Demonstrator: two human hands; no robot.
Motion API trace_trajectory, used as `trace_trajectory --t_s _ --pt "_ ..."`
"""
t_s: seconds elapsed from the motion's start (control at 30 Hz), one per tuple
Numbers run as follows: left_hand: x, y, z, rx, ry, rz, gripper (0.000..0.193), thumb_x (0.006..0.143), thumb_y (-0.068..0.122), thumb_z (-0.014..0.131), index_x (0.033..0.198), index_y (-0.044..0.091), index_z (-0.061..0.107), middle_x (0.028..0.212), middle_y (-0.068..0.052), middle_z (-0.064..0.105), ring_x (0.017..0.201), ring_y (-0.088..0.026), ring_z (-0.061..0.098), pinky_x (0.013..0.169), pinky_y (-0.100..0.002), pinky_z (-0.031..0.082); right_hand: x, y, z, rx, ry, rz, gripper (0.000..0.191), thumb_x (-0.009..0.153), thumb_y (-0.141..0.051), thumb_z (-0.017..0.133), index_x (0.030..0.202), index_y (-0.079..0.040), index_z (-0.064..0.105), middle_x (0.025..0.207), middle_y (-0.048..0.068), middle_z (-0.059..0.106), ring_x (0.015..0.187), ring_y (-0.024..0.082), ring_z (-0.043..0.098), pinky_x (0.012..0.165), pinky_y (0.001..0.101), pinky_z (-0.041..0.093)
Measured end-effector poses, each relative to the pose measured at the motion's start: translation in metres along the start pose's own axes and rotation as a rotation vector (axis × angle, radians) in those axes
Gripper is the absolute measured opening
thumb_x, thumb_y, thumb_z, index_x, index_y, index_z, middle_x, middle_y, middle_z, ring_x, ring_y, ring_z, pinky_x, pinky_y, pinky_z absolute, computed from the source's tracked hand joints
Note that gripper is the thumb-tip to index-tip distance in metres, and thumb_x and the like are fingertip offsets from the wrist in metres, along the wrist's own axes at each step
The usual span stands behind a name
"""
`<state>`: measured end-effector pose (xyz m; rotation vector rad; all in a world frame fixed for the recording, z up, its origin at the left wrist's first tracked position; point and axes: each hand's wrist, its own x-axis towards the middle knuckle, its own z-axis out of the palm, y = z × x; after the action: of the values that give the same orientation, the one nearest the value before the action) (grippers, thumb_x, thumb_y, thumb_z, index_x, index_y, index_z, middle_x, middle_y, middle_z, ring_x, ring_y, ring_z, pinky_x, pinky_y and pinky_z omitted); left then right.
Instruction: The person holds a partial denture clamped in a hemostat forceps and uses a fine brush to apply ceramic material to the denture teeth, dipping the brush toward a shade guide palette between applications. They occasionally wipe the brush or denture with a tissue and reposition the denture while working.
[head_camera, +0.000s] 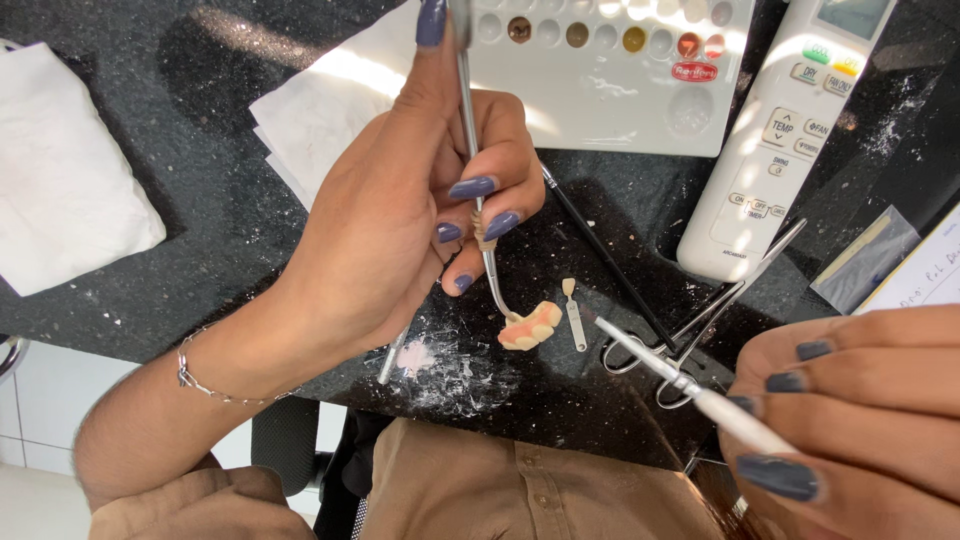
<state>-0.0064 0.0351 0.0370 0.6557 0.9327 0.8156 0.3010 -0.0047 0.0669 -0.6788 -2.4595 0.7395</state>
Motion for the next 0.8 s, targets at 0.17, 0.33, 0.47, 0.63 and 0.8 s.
trace_trajectory --t_s 0.17,0.33,0.47,0.63,0.8 --pt "-0.001 -0.001 -0.002 -0.069 -0.029 0.001 0.062 0.111 0.053 0.012 0.071 0.012 0.036 0.065 -0.002 0.042 0.05 -0.006 0.024 0.039 -0.02 0.03 -0.006 0.009 -0.014 -0.021 -0.096 -0.042 0.014 0.079 -0.02 0.081 0.084 -0.022 0.068 0.092 -0.005 0.073 0.086 0.013 0.07 0.083 0.0329 0.055" --pt "-0.002 -0.001 -0.002 0.005 -0.027 0.006 0.061 0.11 0.051 0.01 0.07 0.013 0.036 0.063 -0.001 0.042 0.049 -0.005 0.023 0.038 -0.019 0.026 0.008 0.014 -0.021 -0.013 -0.181 -0.103 0.012 0.081 -0.021 0.08 0.087 -0.024 0.069 0.096 -0.007 0.073 0.089 0.009 0.069 0.083 0.0299 0.053" --pt "-0.001 -0.002 -0.001 0.003 -0.044 0.018 0.062 0.11 0.051 0.01 0.07 0.014 0.037 0.063 -0.002 0.044 0.047 -0.005 0.026 0.038 -0.019 0.028 0.008 0.01 -0.012 -0.004 -0.141 -0.108 0.01 0.084 -0.018 0.077 0.091 -0.022 0.071 0.1 -0.006 0.073 0.093 0.009 0.069 0.087 0.0308 0.056" --pt "-0.001 -0.002 -0.001 0.043 -0.043 0.035 0.062 0.111 0.053 0.01 0.069 0.014 0.036 0.063 -0.002 0.045 0.046 -0.005 0.027 0.038 -0.019 0.029 -0.009 0.017 -0.014 0.01 -0.174 -0.131 0.01 0.085 -0.018 0.075 0.093 -0.022 0.073 0.101 -0.006 0.073 0.091 0.011 0.071 0.086 0.0308 0.057" --pt "-0.001 -0.001 -0.002 0.055 -0.035 0.027 0.062 0.11 0.053 0.01 0.069 0.014 0.035 0.063 -0.002 0.044 0.047 -0.005 0.026 0.038 -0.019 0.028 -0.008 0.02 -0.004 0.06 -0.134 -0.128 0.012 0.083 -0.015 0.076 0.092 -0.024 0.073 0.099 -0.008 0.074 0.09 0.008 0.071 0.081 0.0285 0.059"
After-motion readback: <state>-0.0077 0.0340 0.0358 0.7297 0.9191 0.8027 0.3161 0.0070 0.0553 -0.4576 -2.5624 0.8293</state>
